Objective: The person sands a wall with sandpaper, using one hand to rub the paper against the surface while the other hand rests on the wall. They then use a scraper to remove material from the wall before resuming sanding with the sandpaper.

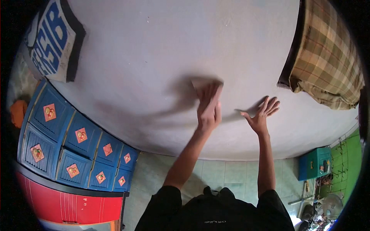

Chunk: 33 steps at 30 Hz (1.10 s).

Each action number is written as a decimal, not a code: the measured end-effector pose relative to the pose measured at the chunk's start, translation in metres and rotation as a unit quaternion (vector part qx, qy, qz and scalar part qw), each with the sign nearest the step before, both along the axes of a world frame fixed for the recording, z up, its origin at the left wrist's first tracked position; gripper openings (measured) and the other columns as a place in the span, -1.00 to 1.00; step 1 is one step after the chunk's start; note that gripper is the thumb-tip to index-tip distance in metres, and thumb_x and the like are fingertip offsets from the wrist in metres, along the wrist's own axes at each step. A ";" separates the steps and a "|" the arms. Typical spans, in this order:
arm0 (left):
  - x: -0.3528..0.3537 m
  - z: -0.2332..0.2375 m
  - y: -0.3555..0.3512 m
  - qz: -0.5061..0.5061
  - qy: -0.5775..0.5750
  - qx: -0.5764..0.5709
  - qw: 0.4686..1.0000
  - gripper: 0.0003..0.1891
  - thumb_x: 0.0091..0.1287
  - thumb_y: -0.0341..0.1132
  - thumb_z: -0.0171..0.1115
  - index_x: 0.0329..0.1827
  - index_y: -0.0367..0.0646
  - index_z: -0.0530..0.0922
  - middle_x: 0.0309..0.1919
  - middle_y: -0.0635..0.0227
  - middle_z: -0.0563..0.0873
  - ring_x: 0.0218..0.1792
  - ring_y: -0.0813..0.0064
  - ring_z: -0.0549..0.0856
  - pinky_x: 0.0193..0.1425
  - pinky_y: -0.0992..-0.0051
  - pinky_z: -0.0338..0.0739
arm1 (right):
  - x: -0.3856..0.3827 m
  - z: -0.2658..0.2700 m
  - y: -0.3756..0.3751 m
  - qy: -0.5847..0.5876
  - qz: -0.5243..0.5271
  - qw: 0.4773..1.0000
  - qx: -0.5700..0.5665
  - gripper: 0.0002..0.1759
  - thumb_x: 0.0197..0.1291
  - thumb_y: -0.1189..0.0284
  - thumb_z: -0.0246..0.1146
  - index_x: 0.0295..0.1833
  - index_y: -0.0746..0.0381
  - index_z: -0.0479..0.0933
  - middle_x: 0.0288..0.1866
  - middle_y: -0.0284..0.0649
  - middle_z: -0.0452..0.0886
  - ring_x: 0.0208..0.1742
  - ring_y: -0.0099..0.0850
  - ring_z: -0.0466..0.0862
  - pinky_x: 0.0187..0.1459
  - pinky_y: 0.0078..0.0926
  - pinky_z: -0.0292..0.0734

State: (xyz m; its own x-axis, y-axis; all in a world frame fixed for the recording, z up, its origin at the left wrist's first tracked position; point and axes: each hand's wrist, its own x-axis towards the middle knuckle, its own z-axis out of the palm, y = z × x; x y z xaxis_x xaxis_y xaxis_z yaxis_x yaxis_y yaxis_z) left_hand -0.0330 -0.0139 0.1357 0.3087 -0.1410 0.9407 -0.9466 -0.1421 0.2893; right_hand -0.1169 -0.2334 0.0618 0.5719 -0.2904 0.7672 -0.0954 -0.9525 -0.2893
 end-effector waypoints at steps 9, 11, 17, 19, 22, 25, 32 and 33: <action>0.029 0.069 0.015 0.193 -0.065 0.079 0.976 -0.46 0.38 -0.34 0.08 0.38 -0.47 0.33 0.33 -0.23 0.42 0.38 -0.25 0.36 0.43 -0.17 0.17 | -0.001 -0.004 0.000 0.003 -0.003 1.000 0.000 0.49 -0.07 -0.39 0.30 0.55 0.47 -0.33 0.53 0.44 -0.59 0.52 0.33 -0.68 0.35 0.43 -0.73; 0.032 0.144 0.012 0.237 -0.107 0.054 0.964 -0.44 0.37 -0.32 0.11 0.39 -0.43 0.34 0.35 -0.20 0.40 0.39 -0.22 0.35 0.44 -0.17 0.16 | -0.001 -0.002 0.001 0.006 -0.007 1.000 0.006 0.47 -0.05 -0.38 0.28 0.55 0.47 -0.32 0.53 0.46 -0.55 0.52 0.35 -0.66 0.36 0.42 -0.71; 0.023 0.096 0.012 0.186 -0.041 0.026 0.981 -0.60 0.48 -0.38 -0.02 0.33 -0.32 0.45 0.35 -0.17 0.42 0.42 -0.22 0.32 0.48 -0.16 0.09 | -0.002 -0.002 0.002 0.013 -0.009 1.000 0.004 0.47 -0.04 -0.39 0.27 0.55 0.46 -0.34 0.54 0.43 -0.56 0.53 0.33 -0.66 0.36 0.42 -0.72; 0.023 0.053 0.018 0.220 -0.032 0.077 0.972 -0.54 0.44 -0.38 0.01 0.35 -0.44 0.39 0.34 -0.24 0.41 0.41 -0.24 0.33 0.48 -0.15 0.10 | -0.001 -0.002 0.000 0.014 -0.013 1.000 0.005 0.49 -0.07 -0.40 0.27 0.56 0.43 -0.37 0.55 0.41 -0.57 0.53 0.30 -0.66 0.37 0.39 -0.74; 0.033 0.092 0.027 0.246 -0.054 0.082 0.964 -0.41 0.40 -0.25 0.12 0.39 -0.48 0.31 0.37 -0.29 0.35 0.43 -0.28 0.27 0.50 -0.14 0.08 | 0.001 -0.005 -0.002 0.005 -0.015 1.000 0.000 0.48 -0.06 -0.40 0.27 0.56 0.40 -0.38 0.55 0.38 -0.58 0.54 0.28 -0.66 0.37 0.38 -0.75; 0.048 0.208 0.033 0.258 -0.106 -0.010 0.960 -0.49 0.50 -0.22 0.00 0.42 -0.31 0.34 0.43 -0.12 0.33 0.48 -0.20 0.20 0.53 -0.09 0.02 | -0.002 -0.002 0.001 0.008 -0.015 1.000 0.000 0.46 -0.03 -0.38 0.28 0.57 0.38 -0.39 0.56 0.37 -0.57 0.55 0.28 -0.65 0.38 0.37 -0.73; 0.040 0.214 0.047 0.238 -0.133 -0.021 0.962 -0.56 0.43 -0.44 -0.04 0.36 -0.34 0.39 0.34 -0.06 0.47 0.37 -0.16 0.39 0.43 -0.02 0.26 | 0.000 -0.004 0.003 -0.021 -0.010 1.000 0.000 0.43 -0.01 -0.36 0.27 0.58 0.38 -0.34 0.59 0.30 -0.53 0.57 0.25 -0.60 0.41 0.33 -0.70; 0.034 0.189 0.048 0.219 -0.136 -0.016 0.966 -0.54 0.39 -0.49 -0.02 0.37 -0.34 0.39 0.34 -0.07 0.47 0.37 -0.16 0.39 0.43 -0.02 0.27 | 0.000 -0.005 0.003 -0.014 -0.018 1.000 -0.005 0.43 -0.02 -0.37 0.26 0.58 0.38 -0.33 0.59 0.30 -0.52 0.57 0.25 -0.59 0.41 0.33 -0.69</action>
State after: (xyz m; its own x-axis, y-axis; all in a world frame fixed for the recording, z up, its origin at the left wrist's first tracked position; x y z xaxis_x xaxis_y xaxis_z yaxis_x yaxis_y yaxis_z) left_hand 0.0011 0.0345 0.3248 0.0722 -0.0230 0.9971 -0.8395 -0.5411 0.0483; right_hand -0.1168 -0.2308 0.0572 0.5396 -0.3030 0.7855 -0.1216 -0.9513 -0.2834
